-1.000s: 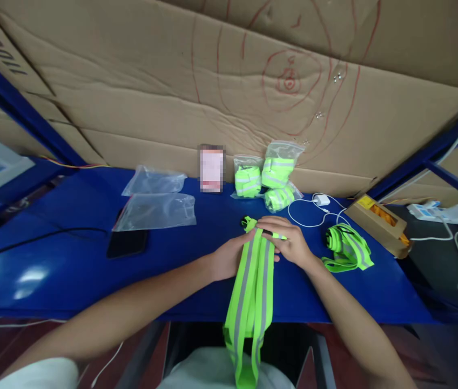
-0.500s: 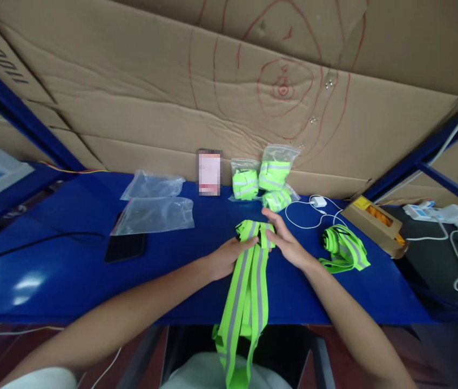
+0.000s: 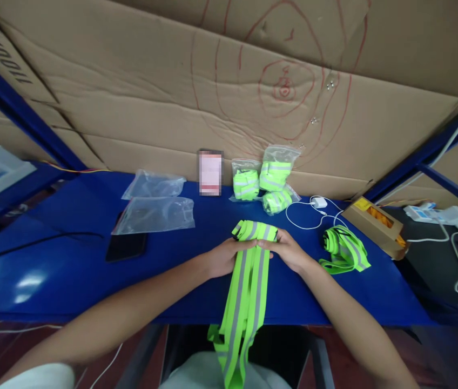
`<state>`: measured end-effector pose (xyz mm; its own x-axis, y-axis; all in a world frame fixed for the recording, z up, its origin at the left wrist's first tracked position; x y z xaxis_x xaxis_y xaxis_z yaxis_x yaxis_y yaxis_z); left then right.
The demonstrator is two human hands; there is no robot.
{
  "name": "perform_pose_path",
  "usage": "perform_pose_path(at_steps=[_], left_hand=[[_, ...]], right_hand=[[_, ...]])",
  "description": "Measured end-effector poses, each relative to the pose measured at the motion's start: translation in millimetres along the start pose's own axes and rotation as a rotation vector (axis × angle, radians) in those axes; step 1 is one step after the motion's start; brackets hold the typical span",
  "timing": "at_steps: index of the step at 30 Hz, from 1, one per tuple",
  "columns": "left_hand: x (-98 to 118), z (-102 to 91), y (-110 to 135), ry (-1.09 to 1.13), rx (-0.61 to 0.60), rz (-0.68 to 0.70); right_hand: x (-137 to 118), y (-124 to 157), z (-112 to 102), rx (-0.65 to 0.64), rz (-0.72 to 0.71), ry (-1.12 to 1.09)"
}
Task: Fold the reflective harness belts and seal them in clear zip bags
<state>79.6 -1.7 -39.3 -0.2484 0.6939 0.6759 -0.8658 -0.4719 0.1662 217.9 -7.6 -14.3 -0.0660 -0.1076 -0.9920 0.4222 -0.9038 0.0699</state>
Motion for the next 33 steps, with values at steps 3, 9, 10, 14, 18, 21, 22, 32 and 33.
perform_pose_path(at_steps=[3,9,10,14,18,21,22,32,33], left_hand=[[-0.8,6.5,1.0,0.091,-0.152,-0.023],[-4.8,10.9,1.7,0.091,-0.207,-0.015],[-5.4,9.0,1.1,0.068,-0.158,-0.024],[-6.4,4.9,0.5,0.01,-0.027,-0.109],[-5.7,6.9,1.2,0.027,-0.03,-0.165],[-4.0,5.2,1.5,0.005,0.017,-0.158],[-3.1,4.4,1.5,-0.003,0.04,-0.149],[11.8,12.0,3.8,-0.063,0.033,0.017],[11.8,11.6,4.2,-0.071,0.039,0.019]], right_hand=[[-8.5,1.4,-3.9,0.051,-0.083,0.098],[-31.2,7.0,-12.8,0.104,-0.442,0.734],[-30.7,7.2,-11.8,0.081,-0.441,0.821],[-22.8,7.5,-4.6,-0.08,-0.33,0.967],[-26.4,10.7,-3.1,-0.163,-0.281,0.908],[-30.9,12.0,-4.4,-0.278,-0.201,0.763],[-31.5,12.0,-4.3,-0.319,-0.171,0.693],[4.9,-1.5,-12.1,-0.007,0.067,-0.096],[9.0,-1.5,-9.7,-0.037,0.104,-0.141]])
Point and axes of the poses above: each hand's wrist, its own y-axis away from the middle knuckle, its own z-axis out of the palm, x = y × z, the point moved 5 cm from there along -y, towards the middle knuckle, and after that the axes turned 8 degrees about -x, right-handed, at the moved point
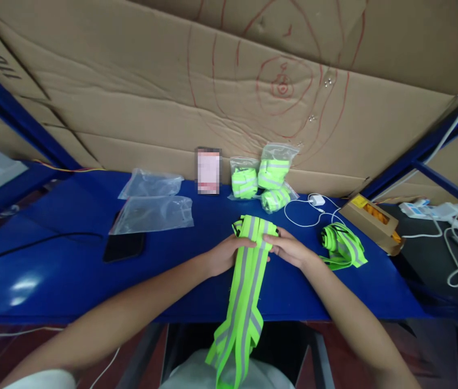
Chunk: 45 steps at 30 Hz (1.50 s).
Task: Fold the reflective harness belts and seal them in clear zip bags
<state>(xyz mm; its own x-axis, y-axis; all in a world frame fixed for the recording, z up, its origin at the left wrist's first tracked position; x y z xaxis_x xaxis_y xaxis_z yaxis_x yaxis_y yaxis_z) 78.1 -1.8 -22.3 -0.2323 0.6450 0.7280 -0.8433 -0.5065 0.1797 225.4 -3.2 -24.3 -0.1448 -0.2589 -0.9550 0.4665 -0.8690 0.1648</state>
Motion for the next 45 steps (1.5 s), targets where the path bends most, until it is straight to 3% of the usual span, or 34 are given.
perform_pose_path(at_steps=[7,13,19,23,26,29,32,36,39,45], left_hand=[[-8.8,-5.8,-2.9,0.086,-0.055,-0.086],[-13.7,-9.7,-4.7,0.126,-0.071,-0.169],[-7.8,-4.1,-2.7,0.158,-0.053,0.033],[-6.7,-2.9,-2.8,0.166,-0.062,0.077],[-4.7,-4.0,-2.5,0.018,0.014,0.05],[-3.2,1.0,-0.6,-0.034,0.024,0.022],[-4.8,5.7,1.1,0.003,0.003,-0.002],[-7.6,2.6,1.3,-0.026,0.011,-0.019],[-9.0,0.6,1.1,0.024,-0.03,-0.031],[-11.5,0.5,1.2,0.16,-0.138,-0.113]], right_hand=[[-5.0,1.3,2.5,0.034,-0.036,0.075],[-14.5,2.1,1.6,0.117,-0.193,0.286],[-31.2,9.7,1.9,0.257,-0.423,0.555],[-35.7,13.1,6.7,0.291,-0.505,0.676],[-34.2,14.4,2.5,0.359,-0.473,0.612],[-30.2,15.2,-8.9,0.422,-0.378,0.346],[-29.2,15.8,-13.7,0.415,-0.328,0.208],[-36.4,19.3,-3.9,0.398,-0.434,0.555],[-36.5,19.2,10.8,0.268,-0.533,0.83],[-36.0,15.4,14.6,0.133,-0.556,0.965]])
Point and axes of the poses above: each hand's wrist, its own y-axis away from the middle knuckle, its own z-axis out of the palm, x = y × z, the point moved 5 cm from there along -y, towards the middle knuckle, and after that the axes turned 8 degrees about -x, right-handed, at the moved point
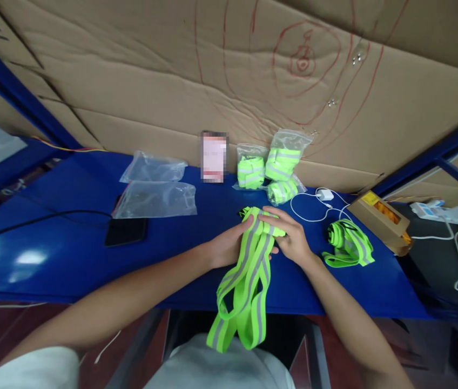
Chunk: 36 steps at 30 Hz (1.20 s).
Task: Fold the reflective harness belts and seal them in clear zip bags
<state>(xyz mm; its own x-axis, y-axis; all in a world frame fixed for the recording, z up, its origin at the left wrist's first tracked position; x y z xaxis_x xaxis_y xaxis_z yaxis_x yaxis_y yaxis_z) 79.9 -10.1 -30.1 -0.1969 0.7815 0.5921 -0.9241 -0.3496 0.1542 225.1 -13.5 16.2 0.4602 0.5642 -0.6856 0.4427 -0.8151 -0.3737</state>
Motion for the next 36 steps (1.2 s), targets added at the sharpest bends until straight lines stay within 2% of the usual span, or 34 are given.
perform_pose_path(at_steps=[3,7,9,12,13,17,20,24,31,36], left_hand=[[-2.8,-3.5,-1.2,0.006,0.042,-0.064],[1.0,-13.4,-2.0,0.029,0.157,-0.011],[2.4,-16.3,-1.8,0.02,0.171,-0.015],[4.4,-13.2,-1.5,-0.028,0.107,-0.023],[5.3,-11.6,-1.1,-0.048,0.098,-0.014],[5.9,-7.6,0.4,-0.102,0.158,0.017],[5.7,-6.3,0.2,-0.098,0.203,0.06],[5.9,-7.0,-2.3,-0.045,0.169,0.088],[-2.0,-22.7,-6.3,0.118,0.172,-0.004],[-1.6,-16.2,-5.1,0.074,0.14,-0.01]], right_hand=[[-1.2,-1.3,0.4,-0.085,0.022,-0.048],[0.9,0.7,6.5,-0.245,0.145,-0.313],[6.4,0.6,4.2,-0.184,0.209,-0.459],[20.3,0.8,-3.5,0.039,0.318,-0.655],[24.2,1.2,-2.6,0.059,0.362,-0.72],[25.1,3.8,15.9,-0.121,0.504,-0.9],[20.6,4.5,21.2,-0.097,0.504,-0.873],[20.5,3.0,20.5,-0.041,0.474,-0.766],[26.3,1.4,16.1,0.068,0.388,-0.555],[20.9,4.0,15.7,0.121,0.388,-0.512]])
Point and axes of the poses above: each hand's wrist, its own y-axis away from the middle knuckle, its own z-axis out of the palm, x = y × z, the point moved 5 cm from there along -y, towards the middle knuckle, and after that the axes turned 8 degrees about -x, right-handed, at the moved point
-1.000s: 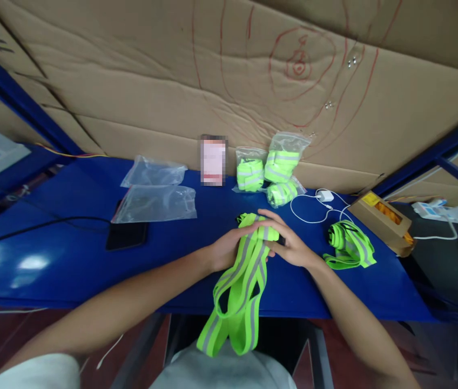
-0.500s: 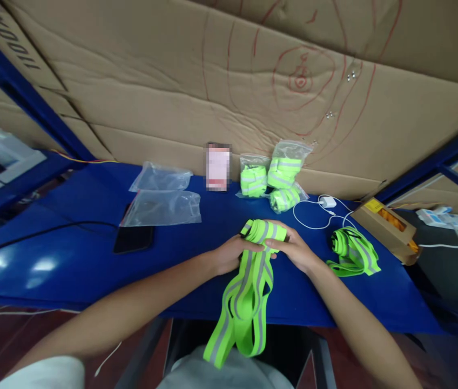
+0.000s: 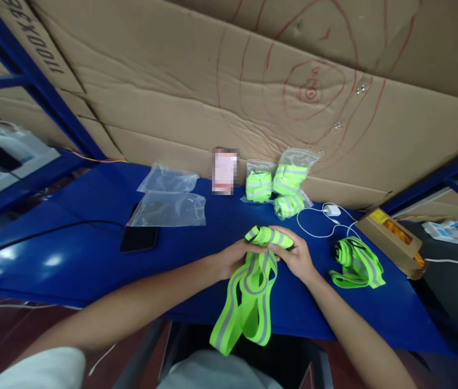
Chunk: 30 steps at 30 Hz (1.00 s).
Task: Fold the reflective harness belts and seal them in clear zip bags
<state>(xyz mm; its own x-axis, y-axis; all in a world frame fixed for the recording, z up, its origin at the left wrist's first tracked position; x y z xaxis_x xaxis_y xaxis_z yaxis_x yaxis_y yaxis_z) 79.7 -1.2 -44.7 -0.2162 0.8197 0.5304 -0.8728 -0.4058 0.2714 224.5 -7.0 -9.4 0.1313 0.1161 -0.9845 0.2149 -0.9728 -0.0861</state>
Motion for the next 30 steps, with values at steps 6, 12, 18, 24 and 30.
perform_pose_path(at_steps=[6,12,18,24,30], left_hand=[[-1.3,8.3,1.3,-0.136,-0.05,0.022],[-2.2,7.4,2.3,-0.114,-0.004,0.025],[-3.2,3.4,7.3,-0.214,0.137,0.012],[-1.2,-2.0,8.5,-0.309,0.198,0.03],[2.2,15.7,11.7,-0.099,0.049,0.142]], right_hand=[[-6.7,8.2,-5.3,0.067,-0.086,0.104],[-24.3,9.6,-5.4,0.028,-0.451,0.487],[-24.2,10.7,-0.4,-0.061,-0.596,0.616],[-19.5,12.8,1.4,-0.038,-0.539,0.637],[-14.6,11.6,-0.9,-0.012,-0.532,0.697]])
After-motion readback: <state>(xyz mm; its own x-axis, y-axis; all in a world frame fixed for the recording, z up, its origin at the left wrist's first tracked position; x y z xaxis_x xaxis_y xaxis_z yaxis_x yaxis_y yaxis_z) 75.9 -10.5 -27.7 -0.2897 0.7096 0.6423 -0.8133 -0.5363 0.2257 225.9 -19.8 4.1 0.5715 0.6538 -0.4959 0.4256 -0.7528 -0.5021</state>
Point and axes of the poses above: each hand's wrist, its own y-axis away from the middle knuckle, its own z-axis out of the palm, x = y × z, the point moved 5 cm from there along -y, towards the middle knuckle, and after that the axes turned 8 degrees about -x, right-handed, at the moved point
